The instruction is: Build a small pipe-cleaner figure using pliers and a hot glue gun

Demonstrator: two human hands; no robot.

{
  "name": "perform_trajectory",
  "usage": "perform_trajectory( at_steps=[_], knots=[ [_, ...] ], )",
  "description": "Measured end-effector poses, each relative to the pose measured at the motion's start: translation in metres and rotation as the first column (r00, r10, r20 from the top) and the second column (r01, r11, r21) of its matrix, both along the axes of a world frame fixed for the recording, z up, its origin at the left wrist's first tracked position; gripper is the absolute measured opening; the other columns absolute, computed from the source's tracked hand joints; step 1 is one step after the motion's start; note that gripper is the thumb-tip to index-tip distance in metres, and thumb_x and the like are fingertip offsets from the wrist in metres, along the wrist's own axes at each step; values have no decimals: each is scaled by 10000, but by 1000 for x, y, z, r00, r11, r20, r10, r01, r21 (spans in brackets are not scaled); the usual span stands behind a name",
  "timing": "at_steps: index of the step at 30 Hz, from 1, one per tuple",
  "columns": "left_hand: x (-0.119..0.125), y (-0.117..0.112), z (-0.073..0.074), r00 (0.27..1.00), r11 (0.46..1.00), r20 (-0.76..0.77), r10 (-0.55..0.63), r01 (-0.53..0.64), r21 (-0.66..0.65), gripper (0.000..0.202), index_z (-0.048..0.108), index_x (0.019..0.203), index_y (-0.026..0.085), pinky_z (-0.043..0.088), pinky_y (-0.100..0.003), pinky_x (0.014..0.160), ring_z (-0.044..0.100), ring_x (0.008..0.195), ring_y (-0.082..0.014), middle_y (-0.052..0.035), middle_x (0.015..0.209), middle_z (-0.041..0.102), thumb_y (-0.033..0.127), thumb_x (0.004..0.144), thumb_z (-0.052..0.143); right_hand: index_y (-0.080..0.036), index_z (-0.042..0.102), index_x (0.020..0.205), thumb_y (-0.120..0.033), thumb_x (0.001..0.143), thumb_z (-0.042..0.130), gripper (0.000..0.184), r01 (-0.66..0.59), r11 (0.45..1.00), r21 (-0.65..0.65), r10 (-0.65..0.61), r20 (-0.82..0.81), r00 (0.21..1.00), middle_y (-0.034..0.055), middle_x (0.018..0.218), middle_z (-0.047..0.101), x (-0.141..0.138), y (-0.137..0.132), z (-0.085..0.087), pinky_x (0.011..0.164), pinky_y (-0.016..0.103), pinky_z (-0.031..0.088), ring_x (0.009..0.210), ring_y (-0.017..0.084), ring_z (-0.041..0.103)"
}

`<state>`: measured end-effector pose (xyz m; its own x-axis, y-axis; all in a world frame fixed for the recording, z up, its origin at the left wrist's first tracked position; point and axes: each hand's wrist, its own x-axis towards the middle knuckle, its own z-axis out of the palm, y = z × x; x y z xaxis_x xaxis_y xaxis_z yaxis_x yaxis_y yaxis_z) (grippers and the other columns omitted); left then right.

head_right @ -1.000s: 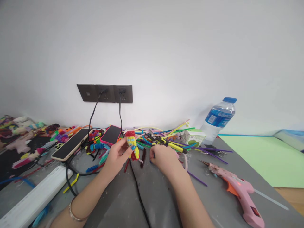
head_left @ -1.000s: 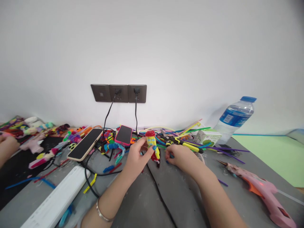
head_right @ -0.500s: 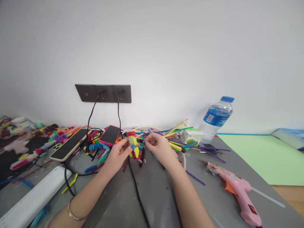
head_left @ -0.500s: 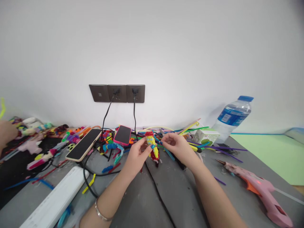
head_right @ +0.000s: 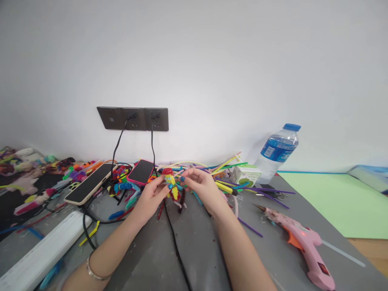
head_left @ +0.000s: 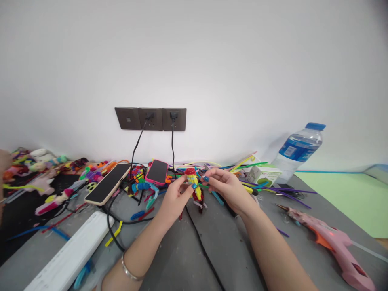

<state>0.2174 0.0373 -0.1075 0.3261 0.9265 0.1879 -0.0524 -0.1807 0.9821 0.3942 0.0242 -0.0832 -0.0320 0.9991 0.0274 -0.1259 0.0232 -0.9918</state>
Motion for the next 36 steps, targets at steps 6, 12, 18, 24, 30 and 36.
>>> perform_trajectory(
  at_steps=[6, 12, 18, 24, 30, 36],
  knots=[
    [0, 0, -3, 999, 999, 37, -38, 38, 3, 321, 682, 1122, 167, 542, -261, 756, 675, 877, -194, -73, 1006, 733, 270, 819, 650, -176, 624, 765, -495, 667, 784, 370, -51, 998, 28, 49, 80, 996, -22, 678, 567, -5, 1, -2, 540, 238, 327, 596, 107, 461],
    [0, -2, -1, 998, 999, 43, -42, 42, 6, 310, 694, 1098, 154, 543, -270, 775, 669, 862, -191, -82, 993, 733, 272, 813, 665, -175, 626, 753, -479, 633, 806, 374, -59, 998, -30, 61, 64, 996, -22, 681, 575, -7, 0, -1, 549, 235, 324, 590, 102, 450],
    [1, -1, 2, 998, 999, 42, -51, 52, -15, 369, 688, 1132, 134, 545, -278, 791, 669, 888, -201, -100, 1030, 733, 276, 792, 675, -172, 626, 756, -467, 642, 793, 358, -62, 997, -37, 65, 80, 995, -27, 667, 561, -8, -2, 1, 556, 231, 325, 594, 103, 448],
    [1, -2, 1, 997, 998, 63, -54, 56, -28, 390, 687, 1114, 126, 552, -303, 809, 669, 918, -219, -110, 1046, 730, 290, 761, 702, -175, 593, 717, -451, 687, 747, 317, -90, 996, -12, 91, 126, 988, -21, 689, 548, -9, -3, 4, 565, 233, 318, 602, 103, 426],
    [1, -2, 3, 996, 997, 70, -57, 60, -44, 411, 680, 1132, 128, 551, -310, 792, 666, 904, -221, -107, 1020, 726, 309, 764, 709, -182, 587, 722, -447, 710, 739, 306, -115, 993, -2, 114, 130, 985, -22, 694, 543, -9, -5, 5, 575, 233, 334, 604, 105, 424],
    [0, -3, 3, 996, 996, 75, -56, 60, -59, 389, 700, 1082, 140, 539, -307, 794, 669, 886, -220, -99, 998, 732, 370, 770, 725, -194, 578, 742, -475, 711, 705, 310, -114, 993, -7, 114, 146, 983, -10, 701, 549, -5, -4, 4, 590, 242, 356, 617, 121, 459]
  ],
)
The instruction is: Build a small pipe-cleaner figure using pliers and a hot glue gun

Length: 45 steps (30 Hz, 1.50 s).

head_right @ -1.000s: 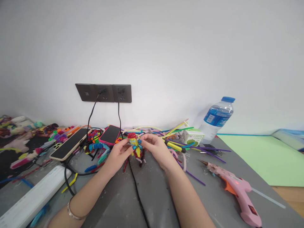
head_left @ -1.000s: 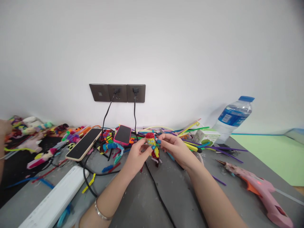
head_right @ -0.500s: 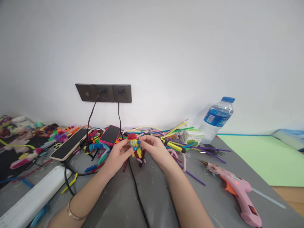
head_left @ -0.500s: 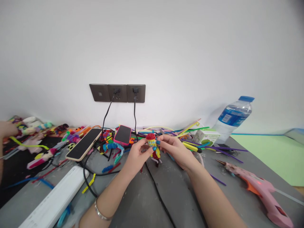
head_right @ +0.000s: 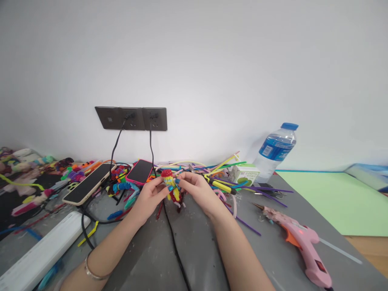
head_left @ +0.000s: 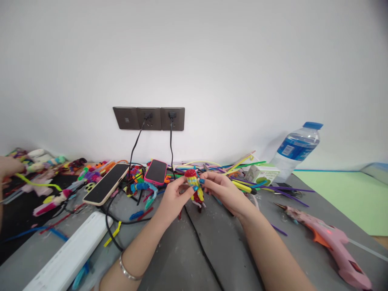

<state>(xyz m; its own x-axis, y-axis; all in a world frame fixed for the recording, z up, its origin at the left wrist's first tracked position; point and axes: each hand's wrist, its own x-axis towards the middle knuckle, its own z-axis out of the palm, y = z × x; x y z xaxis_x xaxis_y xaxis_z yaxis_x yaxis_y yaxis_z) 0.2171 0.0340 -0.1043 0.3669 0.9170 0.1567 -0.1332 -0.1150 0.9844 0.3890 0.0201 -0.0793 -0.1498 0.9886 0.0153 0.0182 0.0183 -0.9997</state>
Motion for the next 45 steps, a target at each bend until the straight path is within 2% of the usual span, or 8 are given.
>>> perform_trajectory(
  at_steps=[4, 9, 14, 18, 28, 35, 41, 45],
  knots=[
    [-2, 2, 1, 996, 995, -16, 92, -92, -25, 447, 701, 1082, 129, 532, -304, 799, 669, 881, -214, -105, 988, 733, 424, 748, 744, -184, 602, 762, -395, 771, 618, 212, 34, 994, 108, -65, 298, 952, -1, 708, 571, 16, 2, -4, 596, 251, 357, 638, 135, 478],
    [-4, 3, 3, 994, 994, -27, 109, -109, -7, 448, 710, 1099, 154, 526, -280, 789, 665, 883, -199, -80, 962, 743, 482, 794, 689, -177, 618, 706, -169, 749, 566, 67, 28, 998, 52, -58, 761, 646, -25, 591, 520, 28, 0, -8, 535, 254, 293, 553, 128, 456],
    [-3, 2, 1, 995, 996, -45, 84, -84, 12, 465, 714, 1102, 156, 530, -274, 734, 672, 841, -201, -80, 951, 748, 518, 816, 658, -189, 688, 695, -116, 727, 603, 117, -4, 1000, 19, -14, 881, 474, 0, 636, 582, 23, -5, -5, 541, 245, 303, 567, 128, 482],
    [-2, 2, 0, 995, 996, -44, 85, -84, 40, 443, 703, 1121, 155, 532, -293, 803, 675, 931, -222, -88, 1015, 745, 490, 837, 645, -203, 721, 694, -112, 724, 614, 144, -34, 999, 0, 14, 916, 401, 21, 683, 639, 20, -4, -5, 565, 247, 316, 614, 147, 535],
    [-1, 2, 0, 997, 997, -9, 70, -70, 22, 414, 692, 1090, 163, 522, -315, 879, 683, 995, -235, -98, 1066, 741, 480, 825, 660, -191, 687, 691, -194, 876, 475, 282, -47, 996, 76, -46, 884, 466, 39, 671, 672, 22, -1, -6, 576, 266, 325, 597, 166, 557],
    [1, 0, -1, 994, 995, 44, 97, -96, -32, 399, 563, 1016, 190, 514, -276, 763, 681, 853, -188, -60, 926, 720, 489, 790, 698, -193, 617, 709, -267, 881, 487, 227, -79, 978, 195, -104, 773, 626, -6, 628, 585, 7, 1, -6, 559, 252, 318, 588, 147, 511],
    [2, 0, -2, 989, 991, 57, 135, -135, -10, 360, 505, 959, 205, 467, -229, 663, 633, 754, -147, -3, 806, 657, 473, 800, 688, -209, 673, 701, -228, 736, 668, 40, -122, 990, 69, -2, 876, 483, 18, 716, 672, -5, -7, -5, 563, 258, 302, 649, 167, 570],
    [2, 0, -3, 988, 989, 52, 145, -146, 5, 334, 503, 948, 210, 445, -218, 622, 604, 696, -128, 18, 773, 626, 451, 807, 687, -215, 696, 728, -163, 736, 649, 70, -160, 985, 62, 13, 903, 429, 34, 792, 699, -6, -8, -8, 597, 262, 314, 711, 182, 593]
  ],
)
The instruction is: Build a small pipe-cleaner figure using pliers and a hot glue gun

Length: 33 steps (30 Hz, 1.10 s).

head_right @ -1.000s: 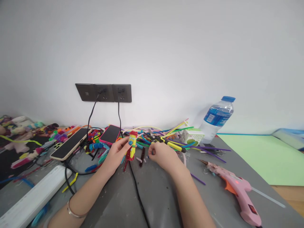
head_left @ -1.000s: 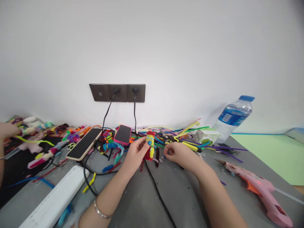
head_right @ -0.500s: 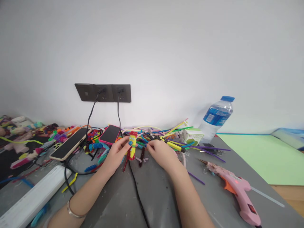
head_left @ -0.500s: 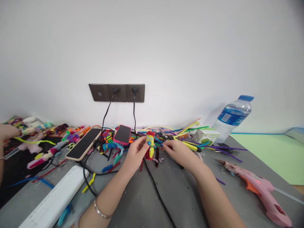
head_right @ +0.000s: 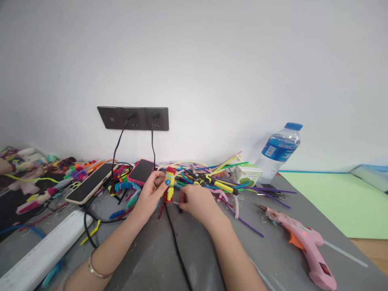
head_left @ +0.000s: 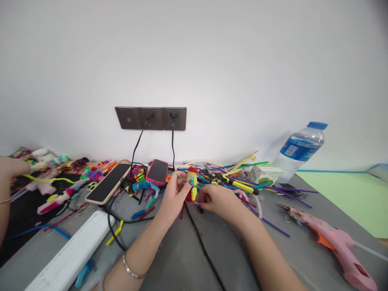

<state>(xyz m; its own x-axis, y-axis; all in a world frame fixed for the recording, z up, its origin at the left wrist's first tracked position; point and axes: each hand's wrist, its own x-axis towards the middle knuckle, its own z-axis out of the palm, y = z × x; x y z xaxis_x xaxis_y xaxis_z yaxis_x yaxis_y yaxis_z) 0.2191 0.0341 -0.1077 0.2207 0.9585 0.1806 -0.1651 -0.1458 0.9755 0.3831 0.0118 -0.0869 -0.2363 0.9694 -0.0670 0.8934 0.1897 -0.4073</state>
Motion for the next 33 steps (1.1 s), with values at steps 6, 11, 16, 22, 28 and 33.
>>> perform_trajectory(
  at_steps=[6, 11, 16, 22, 28, 33],
  knots=[
    [-1, 0, 0, 1000, 1000, -3, 4, -4, 15, 317, 490, 931, 212, 436, -213, 600, 585, 663, -117, 31, 747, 593, 438, 816, 681, -192, 652, 722, -112, 731, 574, 112, 16, 1000, 5, -16, -24, 1000, 35, 789, 691, 2, -1, 2, 607, 259, 319, 694, 167, 578],
    [0, -1, 0, 1000, 1000, 11, -13, 13, -4, 329, 475, 926, 220, 450, -231, 618, 609, 656, -128, 24, 763, 613, 456, 818, 677, -191, 623, 761, -124, 752, 549, 100, 54, 998, -21, -57, -158, 986, 28, 771, 689, 6, 2, 2, 596, 251, 346, 670, 161, 591],
    [0, 0, -1, 1000, 1000, 21, -14, 14, -5, 330, 480, 934, 213, 458, -225, 627, 627, 695, -131, 14, 798, 625, 447, 819, 683, -200, 676, 841, -94, 756, 535, 196, 54, 998, 18, -48, -255, 966, 23, 830, 723, 10, 8, -4, 663, 258, 406, 757, 179, 638],
    [0, 1, -2, 999, 1000, 28, -22, 21, 4, 343, 487, 936, 213, 454, -216, 614, 608, 676, -124, 24, 767, 603, 461, 816, 691, -197, 742, 842, -80, 769, 521, 260, 15, 999, 52, -2, -239, 971, 50, 956, 734, 11, 12, -9, 760, 280, 438, 853, 196, 652],
    [-1, 2, -3, 1000, 1000, 20, -23, 23, 1, 354, 486, 930, 215, 450, -217, 607, 598, 669, -124, 23, 771, 612, 475, 809, 694, -198, 723, 862, -80, 767, 520, 254, 39, 998, 40, -26, -295, 955, 26, 849, 737, 12, 11, -7, 682, 267, 426, 748, 178, 636],
    [0, 2, -4, 998, 999, 48, -41, 42, -17, 364, 482, 950, 215, 458, -212, 608, 583, 661, -113, 27, 773, 614, 472, 807, 697, -195, 729, 843, -147, 804, 543, 196, 30, 999, 32, -19, -283, 959, 29, 802, 719, 12, 12, -10, 660, 276, 413, 717, 182, 614]
  ],
)
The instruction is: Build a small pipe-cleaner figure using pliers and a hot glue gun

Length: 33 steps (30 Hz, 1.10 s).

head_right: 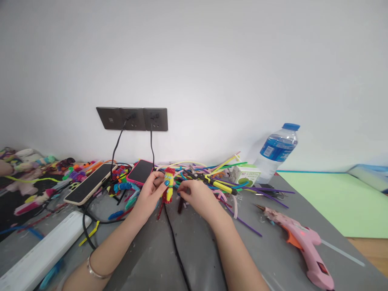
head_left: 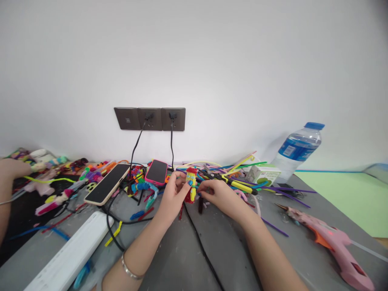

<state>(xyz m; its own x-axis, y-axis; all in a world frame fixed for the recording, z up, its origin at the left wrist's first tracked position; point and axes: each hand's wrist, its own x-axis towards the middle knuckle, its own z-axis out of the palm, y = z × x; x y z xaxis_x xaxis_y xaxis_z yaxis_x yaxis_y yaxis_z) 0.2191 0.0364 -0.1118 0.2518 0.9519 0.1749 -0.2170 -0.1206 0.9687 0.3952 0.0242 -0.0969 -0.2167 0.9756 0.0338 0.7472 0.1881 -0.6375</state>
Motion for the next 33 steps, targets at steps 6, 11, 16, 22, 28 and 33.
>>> perform_trajectory(
  at_steps=[6, 11, 16, 22, 28, 33],
  knots=[
    [1, -1, 0, 1000, 1000, -12, -18, 18, -13, 414, 495, 970, 200, 489, -225, 628, 623, 720, -135, -15, 838, 678, 501, 785, 710, -173, 724, 837, -81, 762, 548, 213, -40, 998, 39, 41, -26, 999, 53, 895, 714, -1, 2, -3, 714, 281, 431, 785, 186, 621],
    [3, -1, 0, 1000, 1000, -18, -11, 11, -3, 406, 505, 988, 197, 518, -258, 651, 672, 773, -172, -45, 883, 708, 494, 794, 703, -167, 700, 856, -38, 733, 528, 247, -25, 999, 25, 26, -59, 998, 29, 804, 712, -3, 1, -2, 651, 259, 423, 701, 165, 608],
    [2, 0, -2, 1000, 1000, -11, -13, 13, -7, 385, 499, 1042, 195, 537, -299, 731, 692, 877, -202, -80, 972, 713, 483, 841, 657, -183, 737, 826, -55, 742, 542, 248, -48, 999, -5, 48, -24, 999, 32, 842, 730, -3, 1, -3, 700, 279, 441, 752, 182, 633],
    [0, 2, -3, 999, 1000, -28, 18, -18, 6, 373, 527, 1054, 195, 524, -277, 749, 670, 891, -181, -72, 976, 690, 451, 831, 682, -164, 750, 947, -66, 787, 574, 258, -36, 998, 44, 37, -4, 999, 62, 970, 724, 0, 3, -3, 797, 285, 462, 875, 196, 652],
    [0, 2, -1, 1000, 1000, -13, 24, -24, 11, 341, 539, 1011, 204, 521, -268, 700, 643, 750, -149, -31, 880, 650, 436, 817, 698, -183, 725, 840, -73, 803, 557, 203, 71, 997, 10, -71, 270, 960, 56, 941, 720, 0, -10, 19, 737, 277, 424, 874, 204, 649],
    [0, 2, 0, 999, 1000, -45, 24, -24, 2, 335, 540, 1014, 203, 519, -264, 710, 644, 804, -160, -37, 889, 646, 420, 815, 699, -210, 703, 760, -155, 759, 662, 69, 102, 991, -91, -61, 373, 926, 23, 861, 716, -5, -17, 27, 608, 257, 339, 780, 184, 633]
  ],
)
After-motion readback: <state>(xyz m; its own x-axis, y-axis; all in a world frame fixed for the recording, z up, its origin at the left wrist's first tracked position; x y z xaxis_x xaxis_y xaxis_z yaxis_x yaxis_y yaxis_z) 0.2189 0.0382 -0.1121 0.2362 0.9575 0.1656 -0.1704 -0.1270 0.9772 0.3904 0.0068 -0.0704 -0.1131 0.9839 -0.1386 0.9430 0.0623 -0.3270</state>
